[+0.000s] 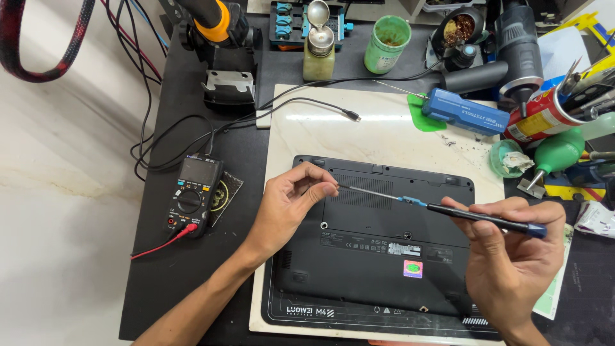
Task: The person removes screws from the back of a laptop using a screwdriver, detaches a small panel, and then picks up a component before moving the laptop aside on the desk.
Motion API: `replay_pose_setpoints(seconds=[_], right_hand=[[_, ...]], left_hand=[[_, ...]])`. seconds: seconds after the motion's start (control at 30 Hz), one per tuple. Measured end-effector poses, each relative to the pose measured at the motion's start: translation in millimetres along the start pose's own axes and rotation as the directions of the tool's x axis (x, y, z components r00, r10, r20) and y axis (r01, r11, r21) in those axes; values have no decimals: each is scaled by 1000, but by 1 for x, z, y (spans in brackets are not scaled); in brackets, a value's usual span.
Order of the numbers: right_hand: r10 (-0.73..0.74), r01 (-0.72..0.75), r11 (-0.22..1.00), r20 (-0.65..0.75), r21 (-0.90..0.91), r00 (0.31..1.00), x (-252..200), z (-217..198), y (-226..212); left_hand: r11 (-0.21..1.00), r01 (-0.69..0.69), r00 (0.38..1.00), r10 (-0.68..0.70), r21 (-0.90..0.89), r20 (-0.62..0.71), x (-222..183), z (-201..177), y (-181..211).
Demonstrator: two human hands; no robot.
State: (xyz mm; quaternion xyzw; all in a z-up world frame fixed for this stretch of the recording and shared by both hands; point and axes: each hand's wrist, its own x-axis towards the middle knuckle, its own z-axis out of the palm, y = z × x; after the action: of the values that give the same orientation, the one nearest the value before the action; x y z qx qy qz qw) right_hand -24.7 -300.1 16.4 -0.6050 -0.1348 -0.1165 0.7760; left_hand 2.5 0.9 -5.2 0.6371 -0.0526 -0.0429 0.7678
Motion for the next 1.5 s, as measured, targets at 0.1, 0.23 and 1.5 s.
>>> replay_pose_setpoints(seconds=[0.1,0.23,1.5], right_hand=[[15,-15,999,-8,37,1000,-2,0,1],[12,-12,999,-6,30,1000,-2,1,1],[-141,354,915,672,-192,727,36,92,0]], left_hand=[[1000,17,1000,-17,-3,3,-1,1,0],[1000,7,1000,-7,21,8,-2,0,2],[799,-253,872,432,545,-228,19,-22,-22]])
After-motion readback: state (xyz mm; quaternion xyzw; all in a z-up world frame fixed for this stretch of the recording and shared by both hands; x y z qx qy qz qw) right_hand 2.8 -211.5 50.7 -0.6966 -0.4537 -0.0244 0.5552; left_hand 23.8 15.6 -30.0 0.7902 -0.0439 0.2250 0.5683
